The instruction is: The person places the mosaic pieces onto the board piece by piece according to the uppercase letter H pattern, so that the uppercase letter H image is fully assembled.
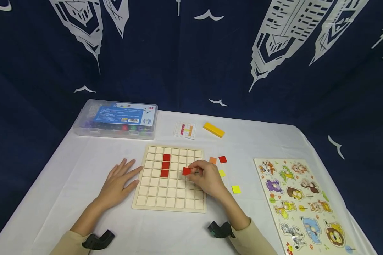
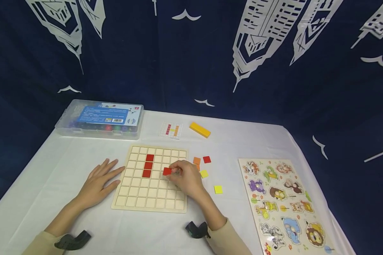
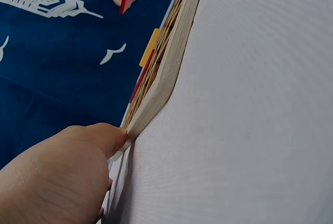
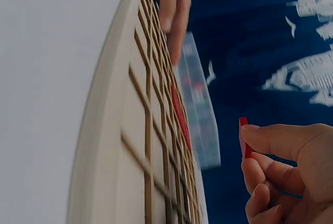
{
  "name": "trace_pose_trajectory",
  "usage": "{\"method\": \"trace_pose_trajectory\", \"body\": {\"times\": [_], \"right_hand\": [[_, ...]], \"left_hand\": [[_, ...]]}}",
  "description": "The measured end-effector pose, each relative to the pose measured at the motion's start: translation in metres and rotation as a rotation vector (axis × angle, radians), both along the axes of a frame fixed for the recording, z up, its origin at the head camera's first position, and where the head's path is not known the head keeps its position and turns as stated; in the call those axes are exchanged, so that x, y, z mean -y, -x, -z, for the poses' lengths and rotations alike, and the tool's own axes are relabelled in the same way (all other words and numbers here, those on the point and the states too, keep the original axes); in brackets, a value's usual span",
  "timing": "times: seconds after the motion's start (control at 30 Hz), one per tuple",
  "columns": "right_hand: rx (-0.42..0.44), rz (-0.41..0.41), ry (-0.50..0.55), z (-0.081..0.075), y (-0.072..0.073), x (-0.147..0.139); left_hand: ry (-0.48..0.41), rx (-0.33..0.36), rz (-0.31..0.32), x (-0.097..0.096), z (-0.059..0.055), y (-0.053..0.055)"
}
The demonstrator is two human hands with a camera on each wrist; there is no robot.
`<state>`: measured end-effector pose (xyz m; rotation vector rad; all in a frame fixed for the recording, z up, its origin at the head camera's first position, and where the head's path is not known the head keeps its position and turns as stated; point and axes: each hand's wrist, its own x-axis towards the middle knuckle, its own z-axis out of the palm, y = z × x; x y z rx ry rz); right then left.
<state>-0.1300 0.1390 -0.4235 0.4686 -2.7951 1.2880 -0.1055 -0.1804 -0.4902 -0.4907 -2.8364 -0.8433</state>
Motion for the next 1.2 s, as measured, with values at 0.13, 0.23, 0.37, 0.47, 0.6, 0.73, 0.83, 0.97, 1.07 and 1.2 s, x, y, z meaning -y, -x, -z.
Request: {"method": "trace_pose_trajectory", "body": {"times": [0.13,0.23,0.37,0.47,0.6,0.73,0.83,0.97,1.07,1.2], "right_hand": [[-0.002,-0.063,-0.015,0.002,-0.001,0.029],[0.008,-0.098,-0.044,0.006,-0.003,0.045],[0.033,-0.123,-0.092,0.015,-0.005,0.059],[0.045,-0.125,-0.126,0.021,-0.006,0.064],[0.048,-0.113,-0.145,0.024,-0.005,0.067],[0.054,-0.117,-0.149,0.024,-0.004,0.068],[0.058,-0.123,-0.149,0.025,-0.003,0.069],[0.058,-0.134,-0.127,0.023,-0.004,0.067],[0.049,-0.149,-0.089,0.019,-0.003,0.061],[0.030,-0.152,-0.031,0.009,0.001,0.043]], "left_hand": [[0.006,0.002,0.001,0.000,0.001,0.001],[0.010,0.004,0.001,0.001,0.000,0.001],[0.015,0.004,-0.001,0.001,-0.001,0.001],[0.017,-0.002,-0.001,0.001,-0.001,0.001],[0.017,-0.006,-0.003,0.002,-0.001,0.001],[0.013,-0.008,-0.004,0.002,-0.001,0.000],[0.012,-0.006,-0.004,0.002,-0.001,0.000],[0.012,-0.008,-0.004,0.002,0.001,0.001],[0.011,-0.016,-0.002,0.002,0.001,0.001],[0.013,-0.024,-0.001,0.002,0.001,0.001]]}}
